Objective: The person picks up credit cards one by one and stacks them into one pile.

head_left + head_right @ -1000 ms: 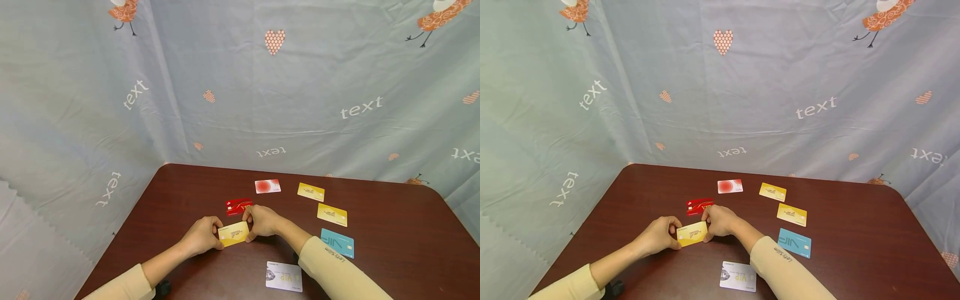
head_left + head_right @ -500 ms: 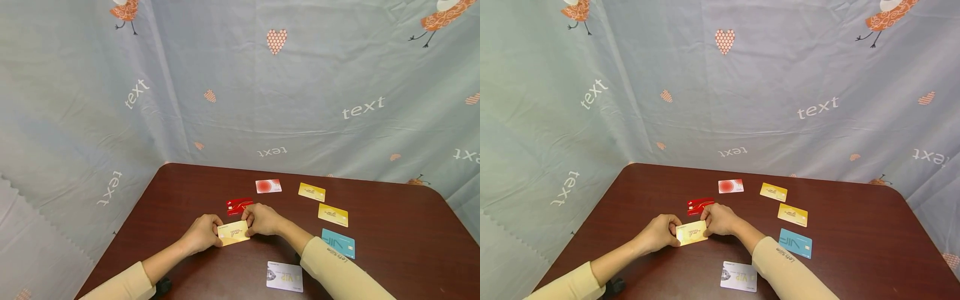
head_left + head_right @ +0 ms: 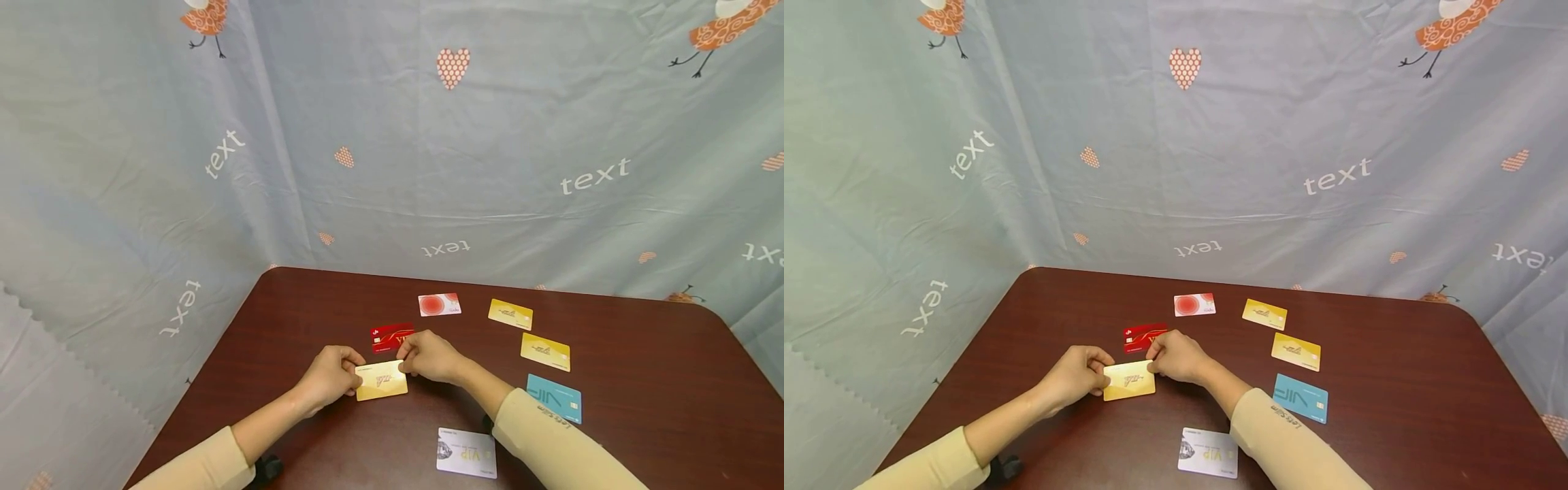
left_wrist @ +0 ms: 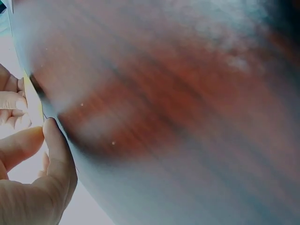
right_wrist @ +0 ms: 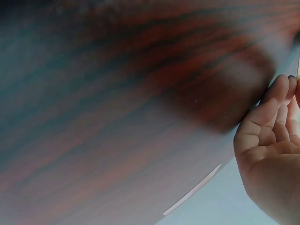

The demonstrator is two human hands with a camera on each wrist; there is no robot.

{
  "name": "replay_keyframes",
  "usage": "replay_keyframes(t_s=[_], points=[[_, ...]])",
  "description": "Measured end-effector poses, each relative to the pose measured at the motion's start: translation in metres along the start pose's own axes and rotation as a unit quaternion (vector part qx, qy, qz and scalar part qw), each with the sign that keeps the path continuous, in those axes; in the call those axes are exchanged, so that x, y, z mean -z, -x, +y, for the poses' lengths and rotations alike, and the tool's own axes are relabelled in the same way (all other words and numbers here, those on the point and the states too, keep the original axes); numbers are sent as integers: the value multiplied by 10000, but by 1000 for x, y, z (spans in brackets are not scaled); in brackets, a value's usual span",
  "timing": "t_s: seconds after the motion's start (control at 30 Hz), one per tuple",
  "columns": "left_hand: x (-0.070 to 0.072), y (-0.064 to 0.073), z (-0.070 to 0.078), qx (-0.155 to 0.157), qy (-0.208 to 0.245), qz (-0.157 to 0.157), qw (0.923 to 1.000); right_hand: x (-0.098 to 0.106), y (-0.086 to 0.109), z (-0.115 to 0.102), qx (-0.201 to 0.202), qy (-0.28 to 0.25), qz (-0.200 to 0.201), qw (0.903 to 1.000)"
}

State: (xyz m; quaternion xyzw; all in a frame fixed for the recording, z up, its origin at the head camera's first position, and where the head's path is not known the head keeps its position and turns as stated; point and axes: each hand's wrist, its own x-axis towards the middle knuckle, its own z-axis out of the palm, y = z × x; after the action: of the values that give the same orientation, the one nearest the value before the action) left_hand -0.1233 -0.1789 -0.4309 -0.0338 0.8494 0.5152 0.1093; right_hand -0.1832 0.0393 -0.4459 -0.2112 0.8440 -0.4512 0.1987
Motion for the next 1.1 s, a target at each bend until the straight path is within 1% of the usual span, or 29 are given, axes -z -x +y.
replay_keyframes(t_s=[0.17, 0.4, 0.63, 0.87, 1.1], points=[[-1, 0, 1, -4, 92, -4, 10000, 0, 3, -1, 10, -236, 10, 9997], [-2, -1, 2, -37, 168, -80, 9998, 2, 7, -1, -118, -638, 16, 9979], [-4, 0, 4, -50, 232, -193, 9995, 8, 14, -2, -241, -792, -52, 9966], [-6, 1, 8, -152, 368, -348, 9986, 12, 22, -1, -469, -1335, -178, 9898], [-8, 1, 12, -166, 474, -480, 9976, 16, 31, 0, -473, -1462, -150, 9880]])
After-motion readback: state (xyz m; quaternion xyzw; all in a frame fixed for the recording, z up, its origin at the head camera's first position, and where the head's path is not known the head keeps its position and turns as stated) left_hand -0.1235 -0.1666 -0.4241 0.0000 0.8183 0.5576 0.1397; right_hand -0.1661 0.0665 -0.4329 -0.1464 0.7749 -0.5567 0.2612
